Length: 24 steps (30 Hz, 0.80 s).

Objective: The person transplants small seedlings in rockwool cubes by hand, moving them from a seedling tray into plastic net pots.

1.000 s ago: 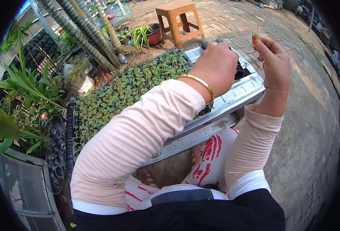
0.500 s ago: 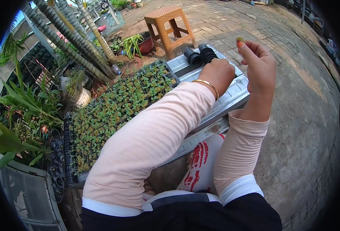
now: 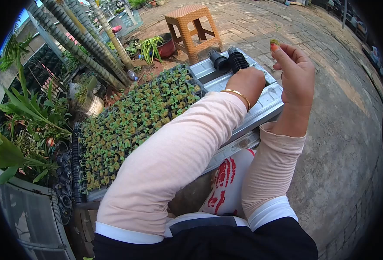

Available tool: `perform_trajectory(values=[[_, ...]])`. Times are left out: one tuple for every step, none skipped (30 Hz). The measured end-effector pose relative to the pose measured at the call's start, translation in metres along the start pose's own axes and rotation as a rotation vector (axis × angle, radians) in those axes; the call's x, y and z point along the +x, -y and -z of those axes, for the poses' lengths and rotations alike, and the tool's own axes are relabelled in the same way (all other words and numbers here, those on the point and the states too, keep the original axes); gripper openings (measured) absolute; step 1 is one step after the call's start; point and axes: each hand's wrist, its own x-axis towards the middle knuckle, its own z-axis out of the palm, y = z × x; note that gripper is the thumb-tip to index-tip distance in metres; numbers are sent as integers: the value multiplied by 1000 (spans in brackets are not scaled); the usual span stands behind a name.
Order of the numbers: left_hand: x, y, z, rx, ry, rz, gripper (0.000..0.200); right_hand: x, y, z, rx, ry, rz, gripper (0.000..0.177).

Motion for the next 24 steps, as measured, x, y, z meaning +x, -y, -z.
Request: perform_trajectory(values=[[0,0,-2,2,6,-17,12,0,1,0,-17,4,5,29],[0,0,-4,5,13,-36,12,0,0,0,-16,4,7,29],[-1,-2,-3,5,12,-36,12,0,-1,0,-15,1,9,28],[-4,-5,-3,-2,12,-36,12,0,-2,0,-15,-1,12,28],[-6,-8,-3,-8,13,-36,12,1,-2,0,-15,-2,13,28],[-8,-11,0,-8,13,-37,12,1,-2,1,0,4,10,28],[-10,-13,3,-52,28,-40,12,1,-2,1,16,10,6,27],[-13,-15,6,-97,42,-42,12,0,0,2,17,11,7,27],[-18,-17,12,-95,40,-40,12,-1,2,2,36,10,1,27],[-24,-17,19,-137,9,-63,13,-1,4,3,57,10,-5,27],[-31,-15,25,-179,-22,-85,15,-2,7,2,60,16,-4,27],[-37,-9,28,-230,-89,-125,19,-3,9,2,100,30,0,28],[-44,-2,36,-228,-94,-118,19,-4,10,2,140,45,4,29],[-52,7,45,-306,-194,-174,24,-4,10,1,170,76,12,30],[-61,15,58,-382,-296,-231,29,-6,12,-3,173,85,13,30],[-73,20,76,-655,-212,-81,33,-10,16,-8,185,102,35,30],[-89,25,97,-926,-124,75,37,-14,20,-14,196,121,56,29],[-105,33,115,-1056,-96,134,39,-19,23,-21,203,132,55,29],[-121,45,131,-1185,-71,194,42,-24,27,-30,172,167,91,29],[-138,62,137,-1339,-87,205,40,-30,30,-40,143,206,127,29],[-154,76,142,-1493,-109,211,39,-37,34,-51,155,223,127,29],[-172,80,148,-1632,-203,288,31,-46,38,-63,162,291,126,28],[-188,87,152,-1623,-225,296,31,-55,42,-75,171,359,126,28],[-203,95,153,-1839,-264,347,28,-66,45,-88,175,387,103,27]])
